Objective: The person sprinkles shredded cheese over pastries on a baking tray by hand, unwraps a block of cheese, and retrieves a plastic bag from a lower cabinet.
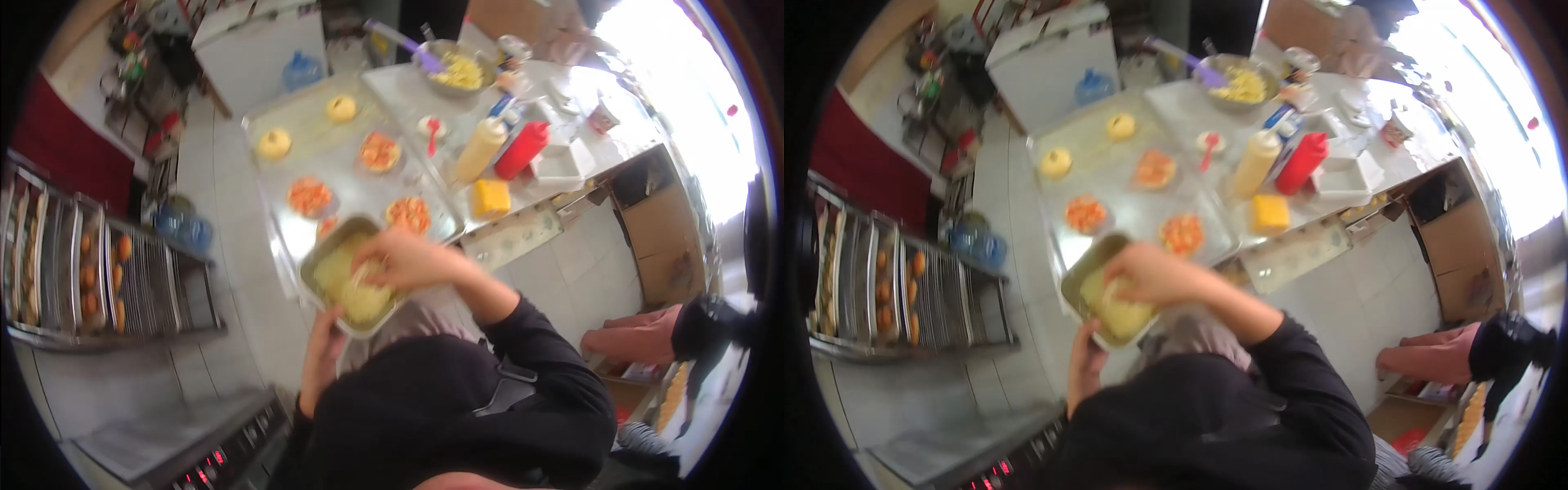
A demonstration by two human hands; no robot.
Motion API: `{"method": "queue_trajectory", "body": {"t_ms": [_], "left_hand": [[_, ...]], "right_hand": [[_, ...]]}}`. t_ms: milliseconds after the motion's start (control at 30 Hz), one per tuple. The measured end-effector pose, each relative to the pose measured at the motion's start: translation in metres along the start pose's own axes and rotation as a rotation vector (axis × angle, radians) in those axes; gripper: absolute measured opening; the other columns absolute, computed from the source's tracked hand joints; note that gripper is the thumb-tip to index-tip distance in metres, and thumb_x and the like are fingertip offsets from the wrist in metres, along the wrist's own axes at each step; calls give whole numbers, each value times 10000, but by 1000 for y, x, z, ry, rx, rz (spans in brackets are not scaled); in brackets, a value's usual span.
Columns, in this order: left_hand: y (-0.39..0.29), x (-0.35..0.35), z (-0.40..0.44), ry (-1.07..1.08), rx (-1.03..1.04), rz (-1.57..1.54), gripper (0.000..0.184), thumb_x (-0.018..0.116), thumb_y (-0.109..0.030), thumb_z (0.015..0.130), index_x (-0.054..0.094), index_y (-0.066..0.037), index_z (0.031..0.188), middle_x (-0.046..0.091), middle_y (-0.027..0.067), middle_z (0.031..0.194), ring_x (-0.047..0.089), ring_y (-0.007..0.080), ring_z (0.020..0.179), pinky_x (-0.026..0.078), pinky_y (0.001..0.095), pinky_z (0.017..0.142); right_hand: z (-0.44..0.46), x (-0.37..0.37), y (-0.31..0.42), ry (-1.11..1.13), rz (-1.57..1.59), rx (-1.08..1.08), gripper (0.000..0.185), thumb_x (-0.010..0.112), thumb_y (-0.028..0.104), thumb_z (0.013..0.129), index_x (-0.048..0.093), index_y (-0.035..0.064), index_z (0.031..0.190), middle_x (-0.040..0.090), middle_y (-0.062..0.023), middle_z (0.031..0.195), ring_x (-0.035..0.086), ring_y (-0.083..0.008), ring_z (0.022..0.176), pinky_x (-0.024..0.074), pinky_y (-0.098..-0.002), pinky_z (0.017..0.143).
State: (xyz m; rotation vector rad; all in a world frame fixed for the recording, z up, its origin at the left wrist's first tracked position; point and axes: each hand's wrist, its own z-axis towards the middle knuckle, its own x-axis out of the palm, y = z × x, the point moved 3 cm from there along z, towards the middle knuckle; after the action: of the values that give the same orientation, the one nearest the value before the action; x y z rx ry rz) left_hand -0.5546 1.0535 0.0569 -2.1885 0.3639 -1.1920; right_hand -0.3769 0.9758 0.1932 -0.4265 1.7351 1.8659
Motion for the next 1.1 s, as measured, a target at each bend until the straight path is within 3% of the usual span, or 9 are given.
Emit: {"method": "queue_trajectory", "body": {"t_ms": [67,133,167,367,467,667,700,800,1100], "left_hand": [[-16,11,2,7,17,-19,578,588,-193,797,358,8,1287,490,125,1233,475,256,1148,402,406,960],[-24,12,2,-3,57,-55,564,576,-195,808,358,9,1286,485,126,1237,471,256,1150,391,405,967],[-27,13,5,2,92,-71,558,571,-196,811,359,10,1284,483,126,1239,471,256,1150,388,404,969],[-48,20,-2,-95,279,-98,566,531,-214,821,328,-4,1306,451,141,1272,466,270,1157,390,400,970],[-50,-6,2,-89,372,-193,555,509,-150,834,294,-24,1330,423,119,1291,437,235,1183,378,385,977],[-59,-37,-1,-217,446,-246,553,526,-172,823,323,-31,1318,445,113,1282,451,243,1170,385,398,969],[-60,-40,-3,-228,461,-247,557,529,-179,821,324,-32,1318,444,113,1283,452,245,1169,385,398,969],[-57,-51,-2,-337,486,-113,646,517,-345,802,282,-77,1340,411,136,1315,451,322,1158,403,564,903],[-64,-47,-12,-376,485,-158,646,528,-346,787,294,-78,1326,410,129,1304,441,313,1151,409,575,888]], "right_hand": [[4,-24,5,51,4,74,233,699,156,713,661,55,920,597,-80,684,536,-108,574,409,-249,518],[6,-46,-13,73,169,192,198,672,76,759,647,5,942,630,-15,746,553,-54,643,446,-213,561],[4,-56,-28,37,345,279,203,670,71,770,634,-30,942,631,-20,766,589,-70,686,489,-207,624],[-11,-76,-126,-143,172,519,198,662,74,758,636,-32,924,638,-49,764,608,-80,686,507,-227,622],[-11,-51,-164,-152,-72,643,307,646,122,670,643,-1,952,652,-128,807,635,-197,735,490,-298,688],[-14,-18,-185,-226,-258,564,303,592,85,621,645,10,910,624,-209,889,589,-351,854,471,-375,750],[-14,-18,-186,-209,-271,571,278,600,82,619,646,19,886,616,-219,877,585,-358,847,467,-378,754],[-14,-22,-202,-213,-247,582,256,612,77,622,650,37,872,617,-213,864,591,-351,829,472,-378,741],[1,-30,-190,-288,-137,596,228,649,92,623,653,50,847,617,-178,755,603,-276,735,467,-345,674]]}}
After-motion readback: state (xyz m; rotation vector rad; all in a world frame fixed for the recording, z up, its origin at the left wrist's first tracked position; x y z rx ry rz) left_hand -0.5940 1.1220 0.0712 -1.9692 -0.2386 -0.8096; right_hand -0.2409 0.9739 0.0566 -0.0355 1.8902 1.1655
